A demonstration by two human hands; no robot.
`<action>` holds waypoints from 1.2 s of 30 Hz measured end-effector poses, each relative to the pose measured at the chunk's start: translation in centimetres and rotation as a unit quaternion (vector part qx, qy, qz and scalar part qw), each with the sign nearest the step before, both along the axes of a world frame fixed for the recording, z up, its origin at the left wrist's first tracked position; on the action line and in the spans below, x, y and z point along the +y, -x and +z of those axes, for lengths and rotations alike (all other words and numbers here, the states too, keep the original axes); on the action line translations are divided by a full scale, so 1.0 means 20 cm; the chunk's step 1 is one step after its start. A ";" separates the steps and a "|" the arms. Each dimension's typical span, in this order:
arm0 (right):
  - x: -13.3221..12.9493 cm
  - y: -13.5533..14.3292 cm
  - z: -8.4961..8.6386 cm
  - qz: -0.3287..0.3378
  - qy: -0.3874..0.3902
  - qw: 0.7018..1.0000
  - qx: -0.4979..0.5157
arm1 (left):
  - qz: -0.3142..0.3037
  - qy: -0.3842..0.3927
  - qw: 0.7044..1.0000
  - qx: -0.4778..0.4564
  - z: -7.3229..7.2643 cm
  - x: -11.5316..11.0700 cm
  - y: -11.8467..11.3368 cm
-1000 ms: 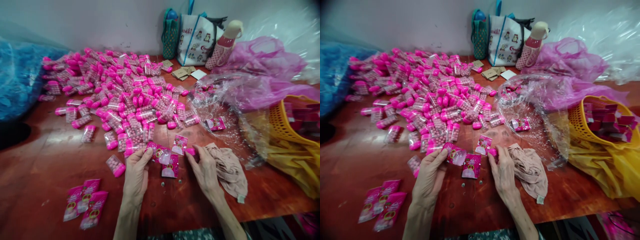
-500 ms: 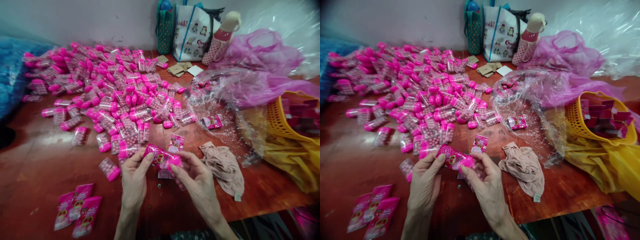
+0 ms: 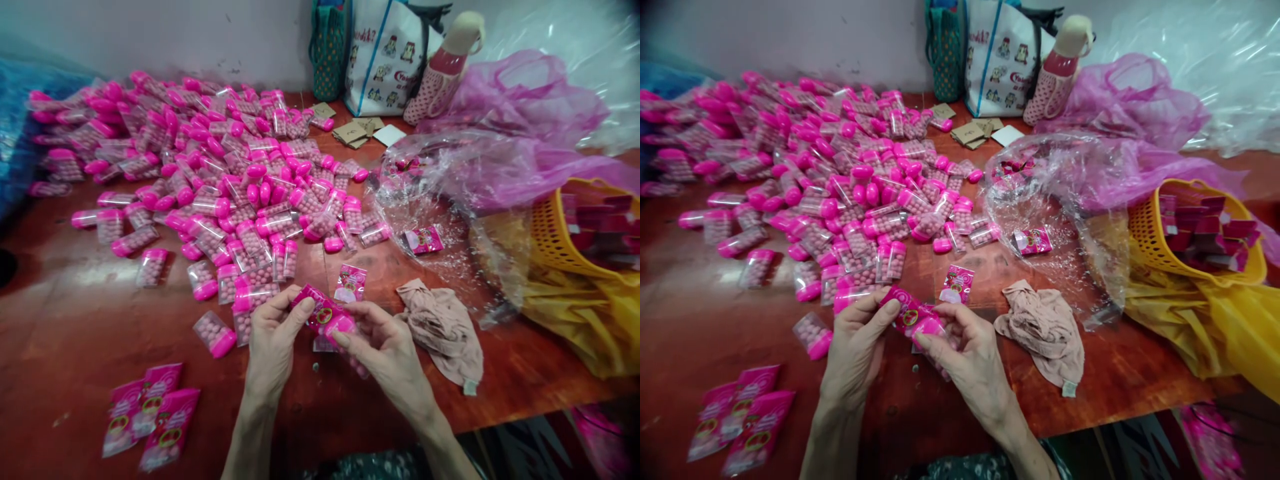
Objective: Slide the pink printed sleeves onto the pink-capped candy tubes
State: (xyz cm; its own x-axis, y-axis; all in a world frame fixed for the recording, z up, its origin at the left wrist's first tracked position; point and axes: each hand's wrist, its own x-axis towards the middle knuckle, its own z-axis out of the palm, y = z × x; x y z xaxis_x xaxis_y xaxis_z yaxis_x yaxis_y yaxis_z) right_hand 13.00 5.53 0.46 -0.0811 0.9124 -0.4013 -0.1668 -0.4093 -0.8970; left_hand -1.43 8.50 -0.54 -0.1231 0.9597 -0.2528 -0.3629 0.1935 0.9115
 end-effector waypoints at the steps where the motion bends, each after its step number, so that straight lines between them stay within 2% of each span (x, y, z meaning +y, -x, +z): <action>1: 0.00 0.00 0.00 -0.006 0.004 1.000 0.003 | -0.004 0.006 1.000 -0.003 0.00 0.00 0.00; 4: 0.00 0.02 -0.02 -0.016 0.014 1.000 0.001 | -0.009 0.024 1.000 -0.007 -0.02 0.01 0.00; 10: -0.01 0.03 -0.06 -0.042 -0.031 0.994 -0.098 | 0.014 0.003 1.000 0.020 -0.04 0.00 -0.02; 14: 0.00 0.05 -0.07 -0.088 -0.037 0.994 -0.059 | 0.024 -0.002 0.999 -0.032 -0.03 -0.01 -0.05; 19: 0.01 0.06 -0.09 -0.131 -0.030 0.991 -0.019 | -0.007 0.060 0.990 -0.126 -0.06 -0.01 -0.08; 25: 0.00 0.07 -0.11 -0.163 -0.067 0.984 -0.034 | -0.079 0.103 0.980 -0.152 -0.09 -0.05 -0.13; 29: 0.01 0.07 -0.12 -0.175 -0.121 0.969 -0.126 | -0.040 0.082 0.991 -0.095 -0.10 -0.08 -0.17; 33: 0.02 0.08 -0.12 -0.179 -0.175 0.926 -0.282 | -0.017 0.060 0.998 -0.013 -0.08 -0.09 -0.20; 34: 0.02 0.08 -0.11 -0.183 -0.177 0.920 -0.297 | -0.020 0.059 0.998 -0.015 -0.08 -0.09 -0.21; 36: 0.00 0.09 -0.09 -0.186 -0.159 0.934 -0.259 | -0.041 0.065 0.995 -0.057 -0.07 -0.09 -0.21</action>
State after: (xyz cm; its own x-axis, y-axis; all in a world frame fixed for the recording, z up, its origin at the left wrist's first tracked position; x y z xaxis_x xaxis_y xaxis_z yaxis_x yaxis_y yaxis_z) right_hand 11.28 5.61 -1.34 0.3954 0.9185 -0.0027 0.2457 -0.1087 -0.9632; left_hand 2.71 6.79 -1.91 -0.0093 0.9238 -0.3827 -0.4407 0.3398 0.8309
